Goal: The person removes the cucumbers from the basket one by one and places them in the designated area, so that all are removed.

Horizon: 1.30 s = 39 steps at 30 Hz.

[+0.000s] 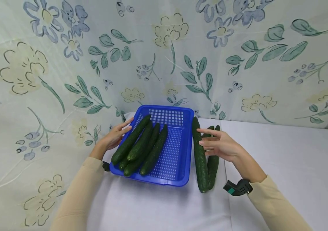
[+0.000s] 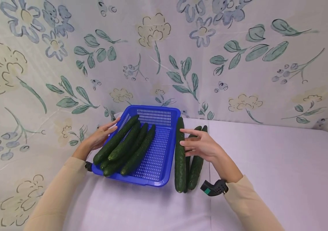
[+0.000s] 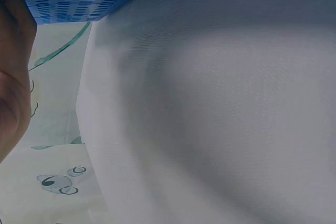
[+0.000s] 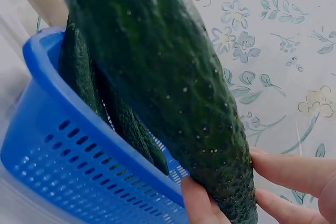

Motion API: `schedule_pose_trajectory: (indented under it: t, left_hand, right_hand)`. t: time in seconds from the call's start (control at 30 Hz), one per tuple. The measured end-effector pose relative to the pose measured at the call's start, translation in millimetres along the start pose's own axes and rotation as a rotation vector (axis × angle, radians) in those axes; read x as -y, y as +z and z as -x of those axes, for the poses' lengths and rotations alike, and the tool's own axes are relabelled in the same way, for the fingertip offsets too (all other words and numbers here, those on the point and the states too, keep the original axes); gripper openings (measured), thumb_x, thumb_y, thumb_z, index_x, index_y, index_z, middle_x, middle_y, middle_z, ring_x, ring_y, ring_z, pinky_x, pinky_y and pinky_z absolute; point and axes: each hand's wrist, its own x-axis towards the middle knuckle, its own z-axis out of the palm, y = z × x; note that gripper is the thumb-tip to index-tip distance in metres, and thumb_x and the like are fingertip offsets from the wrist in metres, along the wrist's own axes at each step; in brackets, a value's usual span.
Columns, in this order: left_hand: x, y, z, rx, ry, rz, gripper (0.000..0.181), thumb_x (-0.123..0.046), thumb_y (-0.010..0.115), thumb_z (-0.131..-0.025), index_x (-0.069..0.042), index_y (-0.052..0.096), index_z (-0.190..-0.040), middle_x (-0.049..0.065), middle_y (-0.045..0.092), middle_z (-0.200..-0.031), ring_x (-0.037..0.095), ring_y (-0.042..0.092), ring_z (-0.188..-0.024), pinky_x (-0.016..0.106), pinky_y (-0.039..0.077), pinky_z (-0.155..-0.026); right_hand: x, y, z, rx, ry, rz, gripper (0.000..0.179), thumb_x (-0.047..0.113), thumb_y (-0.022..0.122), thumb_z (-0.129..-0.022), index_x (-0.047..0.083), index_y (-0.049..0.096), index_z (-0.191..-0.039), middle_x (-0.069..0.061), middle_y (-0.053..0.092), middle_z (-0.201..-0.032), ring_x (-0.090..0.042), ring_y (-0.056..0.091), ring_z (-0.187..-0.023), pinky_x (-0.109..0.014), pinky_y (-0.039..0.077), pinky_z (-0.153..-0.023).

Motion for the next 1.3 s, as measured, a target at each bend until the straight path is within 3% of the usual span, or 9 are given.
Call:
schedule_pose_trajectory:
  t: [0.4,0.8,0.97,1.3]
  left_hand:
    - [0.1,-0.8,-0.8,0.006,-0.005,0.038,0.054,-0.025,0.04,-0.109,-0.028,0.022,-0.16,0.011,0.049,-0.141,0.018,0.067,-0.107,0.036,0.058,-0.083]
    - [-1.8,1.9,-0.1,-0.002,-0.003,0.033,0.054,-0.025,0.042,-0.109,-0.027,0.024,-0.16,0.014,0.046,-0.145,0.018,0.065,-0.11,0.037,0.057,-0.086]
    - [-0.5,2.2,-0.5,-0.008,-0.002,0.038,0.055,-0.026,0.042,-0.108,-0.028,0.024,-0.16,0.014,0.046,-0.146,0.018,0.065,-0.11,0.036,0.057,-0.085]
    - [0.1,1.6,-0.3,0.005,0.013,0.016,0.055,-0.028,0.043,-0.108,-0.028,0.024,-0.16,0.014,0.047,-0.145,0.019,0.065,-0.111,0.035,0.057,-0.085]
  right_hand:
    - [-11,-27,20.1,-0.057,-0.019,0.081,0.056,0.005,0.068,-0.095,0.014,0.051,-0.147,-0.011,0.055,-0.111,-0.019,0.057,-0.082,-0.037,0.057,-0.075]
    - [-27,-59,34.0,-0.111,-0.026,0.148,0.054,0.008,0.067,-0.096,0.02,0.052,-0.147,-0.024,0.044,-0.138,-0.021,0.062,-0.097,-0.041,0.056,-0.083]
    - [-34,-72,38.0,-0.14,-0.023,0.149,0.055,0.009,0.067,-0.097,0.022,0.051,-0.148,-0.033,0.032,-0.147,-0.018,0.064,-0.101,-0.041,0.057,-0.083]
    - [-45,-89,39.3,-0.193,0.017,0.158,0.059,0.012,0.068,-0.096,0.018,0.046,-0.151,-0.04,0.025,-0.148,-0.018,0.066,-0.098,-0.039,0.057,-0.084]
